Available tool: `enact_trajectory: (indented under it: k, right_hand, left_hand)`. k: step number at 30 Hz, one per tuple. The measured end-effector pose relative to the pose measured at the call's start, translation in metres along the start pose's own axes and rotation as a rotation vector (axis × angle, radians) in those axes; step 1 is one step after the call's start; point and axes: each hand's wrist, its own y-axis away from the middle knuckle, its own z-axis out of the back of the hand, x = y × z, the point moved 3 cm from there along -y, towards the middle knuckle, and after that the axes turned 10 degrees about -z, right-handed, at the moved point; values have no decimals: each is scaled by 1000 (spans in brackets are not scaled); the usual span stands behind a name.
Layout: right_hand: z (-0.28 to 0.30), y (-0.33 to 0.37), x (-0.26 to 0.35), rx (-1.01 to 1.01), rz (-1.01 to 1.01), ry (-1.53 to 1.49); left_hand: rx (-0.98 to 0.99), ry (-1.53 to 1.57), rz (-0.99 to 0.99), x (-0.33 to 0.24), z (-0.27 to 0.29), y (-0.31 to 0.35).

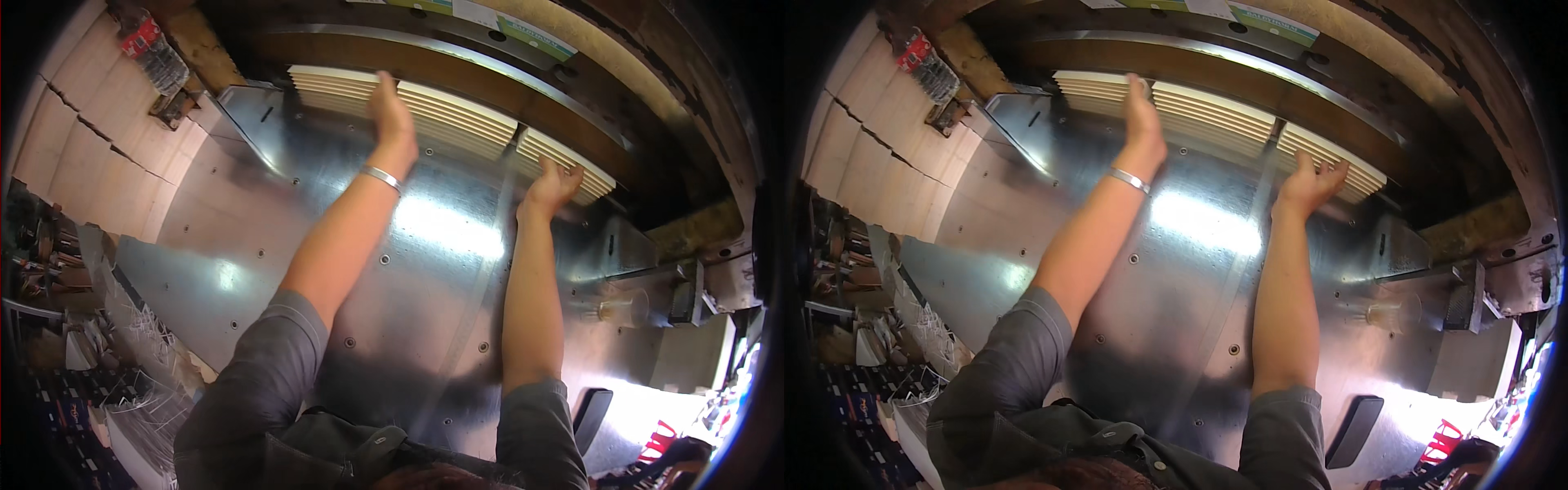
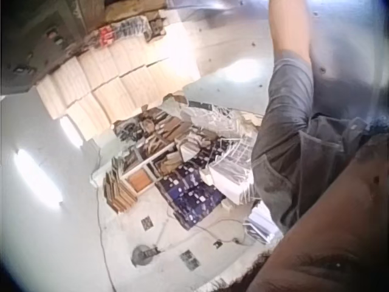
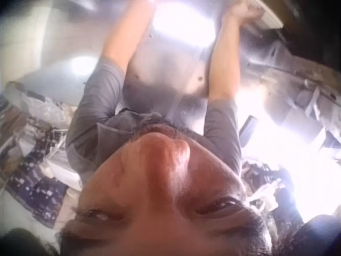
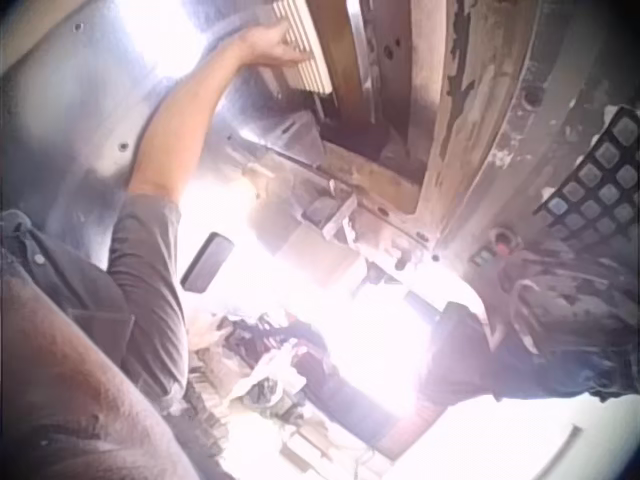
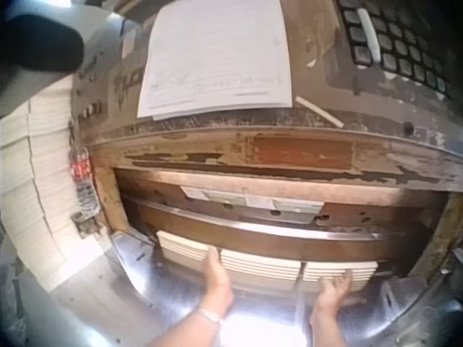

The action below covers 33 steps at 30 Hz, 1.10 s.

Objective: The person aligns and loads stacks of paper into a paper cutting machine, discards scrap paper strips into a bag, and removes and stacks the cut paper blocks by hand.

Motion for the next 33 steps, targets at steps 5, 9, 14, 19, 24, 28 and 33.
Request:
enact_trajectory:
  k: [5,9,14,19,24,28,33]
  right_hand:
    - [-10,16,13,-146,72,117]
    - [-9,14,14,-108,69,90]
    - [-6,10,14,-91,37,50]
    - [-10,10,10,-102,47,37]
    - [-5,7,9,-80,43,11]
    - [-6,8,8,-86,33,39]
    - [-3,4,6,-80,52,53]
  left_hand:
    - [-139,102,-42,-19,73,-61]
    - [-54,156,-38,-29,76,-67]
    - [-35,104,-47,-30,69,-58]
    - [2,-32,-150,-25,71,-59]
    - [-5,-24,-80,-23,66,-50]
    - [0,-21,-88,-26,66,-49]
    - [20,-11,-24,-31,67,-45]
